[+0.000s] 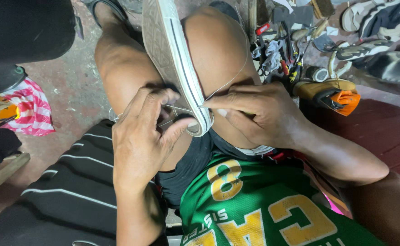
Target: The person sits on the floor and sews the sole of a shoe using a needle and white thread. They repeatedly push the needle through the shoe's sole and pull the thread tight to secure the stitching.
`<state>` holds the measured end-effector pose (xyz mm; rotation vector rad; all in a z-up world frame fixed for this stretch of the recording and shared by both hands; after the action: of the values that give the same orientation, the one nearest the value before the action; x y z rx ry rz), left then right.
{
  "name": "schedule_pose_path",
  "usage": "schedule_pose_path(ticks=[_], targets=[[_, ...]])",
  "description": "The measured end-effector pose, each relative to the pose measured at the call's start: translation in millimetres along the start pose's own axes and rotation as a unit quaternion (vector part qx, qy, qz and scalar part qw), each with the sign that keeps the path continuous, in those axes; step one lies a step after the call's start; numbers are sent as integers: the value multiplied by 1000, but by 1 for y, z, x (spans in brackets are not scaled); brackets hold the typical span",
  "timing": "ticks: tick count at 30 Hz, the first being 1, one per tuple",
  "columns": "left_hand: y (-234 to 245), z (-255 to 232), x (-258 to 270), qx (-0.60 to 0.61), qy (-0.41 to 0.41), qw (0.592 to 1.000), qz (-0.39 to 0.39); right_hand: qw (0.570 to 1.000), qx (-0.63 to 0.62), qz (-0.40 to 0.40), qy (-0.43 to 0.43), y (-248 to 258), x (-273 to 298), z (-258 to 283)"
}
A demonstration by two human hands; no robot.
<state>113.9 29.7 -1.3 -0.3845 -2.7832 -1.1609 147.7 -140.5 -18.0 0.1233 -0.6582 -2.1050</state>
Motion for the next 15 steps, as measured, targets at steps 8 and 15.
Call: schedule_pose_path(ticks=[8,15], targets=[[1,-1,0,-7,-13,1000,-8,999,45,4,14,6,-2,11],[2,-7,0,-40,-29,999,-14,985,164,51,-17,10,-8,29]])
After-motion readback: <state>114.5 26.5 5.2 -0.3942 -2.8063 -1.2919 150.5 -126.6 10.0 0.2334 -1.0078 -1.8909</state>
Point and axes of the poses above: each hand's wrist, its own x-axis away from the middle knuckle, its own y-axis out of the back of the hand, z = x × y, the point moved 9 cm from there along -x, towards the middle knuckle, and after that the axes turned 10 degrees about z, right-handed, at the moved point
